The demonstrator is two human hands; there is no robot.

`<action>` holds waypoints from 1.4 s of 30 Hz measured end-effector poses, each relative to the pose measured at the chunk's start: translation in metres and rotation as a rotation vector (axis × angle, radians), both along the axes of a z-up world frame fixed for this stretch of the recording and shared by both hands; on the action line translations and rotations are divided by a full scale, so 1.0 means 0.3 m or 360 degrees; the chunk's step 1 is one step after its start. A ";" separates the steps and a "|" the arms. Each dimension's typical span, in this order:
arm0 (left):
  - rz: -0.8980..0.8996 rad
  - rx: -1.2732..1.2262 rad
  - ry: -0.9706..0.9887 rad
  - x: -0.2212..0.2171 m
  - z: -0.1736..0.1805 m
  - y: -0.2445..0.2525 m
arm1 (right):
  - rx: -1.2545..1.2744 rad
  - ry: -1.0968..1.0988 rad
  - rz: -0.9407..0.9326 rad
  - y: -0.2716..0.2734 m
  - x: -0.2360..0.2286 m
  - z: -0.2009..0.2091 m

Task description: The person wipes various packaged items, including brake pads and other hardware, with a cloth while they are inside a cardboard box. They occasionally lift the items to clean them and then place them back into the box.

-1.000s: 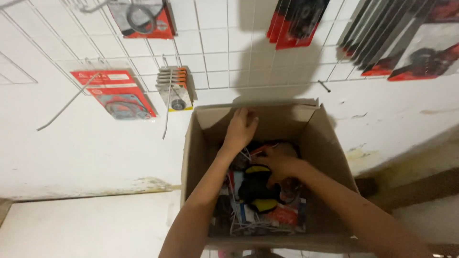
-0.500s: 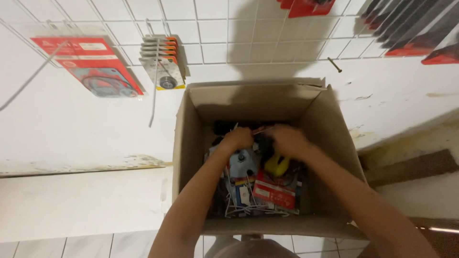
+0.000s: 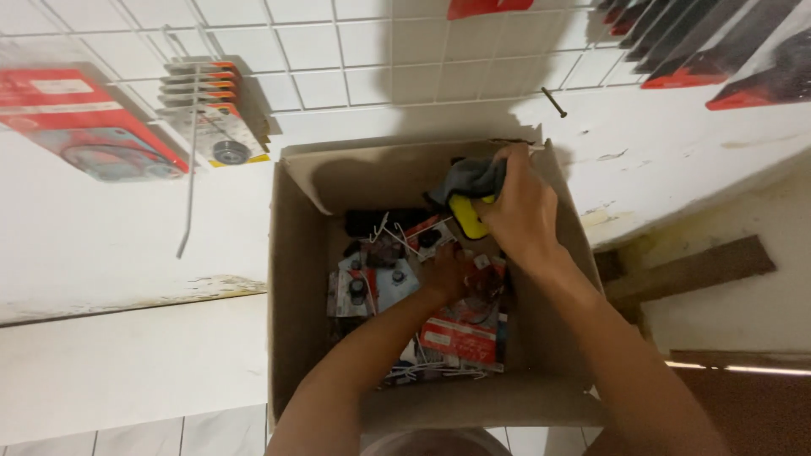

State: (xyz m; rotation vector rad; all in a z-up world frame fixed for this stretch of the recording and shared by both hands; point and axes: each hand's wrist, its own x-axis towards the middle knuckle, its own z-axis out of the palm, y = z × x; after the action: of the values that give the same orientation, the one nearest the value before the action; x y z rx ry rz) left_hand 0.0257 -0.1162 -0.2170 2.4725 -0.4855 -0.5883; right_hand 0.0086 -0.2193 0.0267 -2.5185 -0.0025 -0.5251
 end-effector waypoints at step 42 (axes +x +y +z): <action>0.1068 -0.2215 0.1515 -0.121 0.908 0.353 | -0.0549 -0.0818 0.0968 0.069 -0.036 -0.129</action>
State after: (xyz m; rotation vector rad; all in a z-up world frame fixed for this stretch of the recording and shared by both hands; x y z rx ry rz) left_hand -0.0107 -0.0103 0.0552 0.7613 0.2885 -0.6834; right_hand -0.0021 -0.1984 -0.0121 -2.4364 -1.0900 -0.9418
